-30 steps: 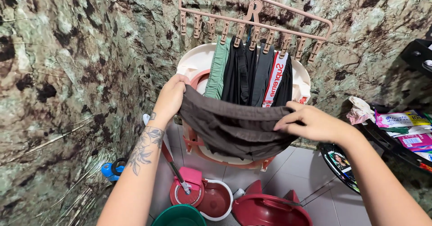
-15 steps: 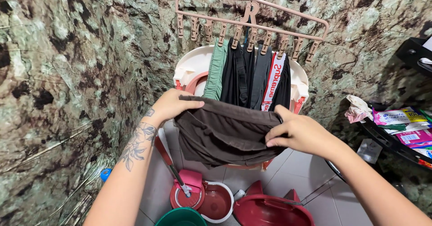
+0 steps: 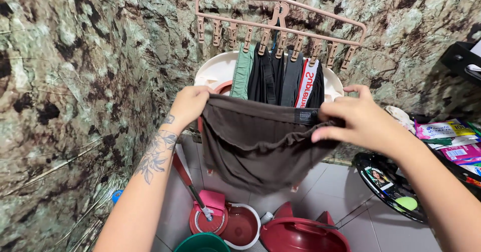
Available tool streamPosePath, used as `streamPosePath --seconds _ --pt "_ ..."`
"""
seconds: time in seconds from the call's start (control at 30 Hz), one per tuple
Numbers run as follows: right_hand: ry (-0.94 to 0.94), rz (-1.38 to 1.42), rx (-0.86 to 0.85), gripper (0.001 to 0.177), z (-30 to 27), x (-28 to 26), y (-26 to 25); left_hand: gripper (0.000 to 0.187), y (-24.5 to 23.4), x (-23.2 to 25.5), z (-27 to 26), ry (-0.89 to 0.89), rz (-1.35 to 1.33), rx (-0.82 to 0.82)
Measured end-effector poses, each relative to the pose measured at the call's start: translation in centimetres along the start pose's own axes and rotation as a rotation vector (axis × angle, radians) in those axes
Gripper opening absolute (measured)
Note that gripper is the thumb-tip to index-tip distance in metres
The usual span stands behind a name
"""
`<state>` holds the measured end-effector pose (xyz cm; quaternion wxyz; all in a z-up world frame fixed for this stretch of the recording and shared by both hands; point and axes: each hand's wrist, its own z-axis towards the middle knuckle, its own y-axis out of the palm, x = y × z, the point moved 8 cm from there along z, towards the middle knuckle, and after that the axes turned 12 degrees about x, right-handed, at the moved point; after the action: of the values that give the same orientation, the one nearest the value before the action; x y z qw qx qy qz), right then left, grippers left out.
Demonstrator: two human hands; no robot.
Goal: Hanging various laundry items like underwear and socks onto a multi-clip hanger in a bathroom.
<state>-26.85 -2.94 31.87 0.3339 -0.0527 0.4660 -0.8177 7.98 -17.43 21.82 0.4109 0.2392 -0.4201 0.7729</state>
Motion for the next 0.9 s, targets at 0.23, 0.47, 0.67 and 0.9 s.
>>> streamPosePath --seconds 0.23,0.47,0.67,0.9 --pt "-0.274 -0.173 -0.224 0.03 -1.5 -0.9 3.9 0.032 -2.8 0.6 1.2 -0.063 0.005 0.252" --pt "0.229 1.359 -0.033 0.024 -1.5 3.9 -1.8 0.031 -1.0 -2.5 0.2 -0.309 -0.198 -0.013" --pt "0.357 0.132 -0.439 0.026 -0.7 -0.7 1.1 0.037 -2.0 1.2 -0.3 -0.228 0.09 0.059" --pt "-0.032 0.619 -0.392 0.019 -1.1 -0.9 -1.2 0.034 -0.7 -1.0 0.0 -0.198 0.163 0.104"
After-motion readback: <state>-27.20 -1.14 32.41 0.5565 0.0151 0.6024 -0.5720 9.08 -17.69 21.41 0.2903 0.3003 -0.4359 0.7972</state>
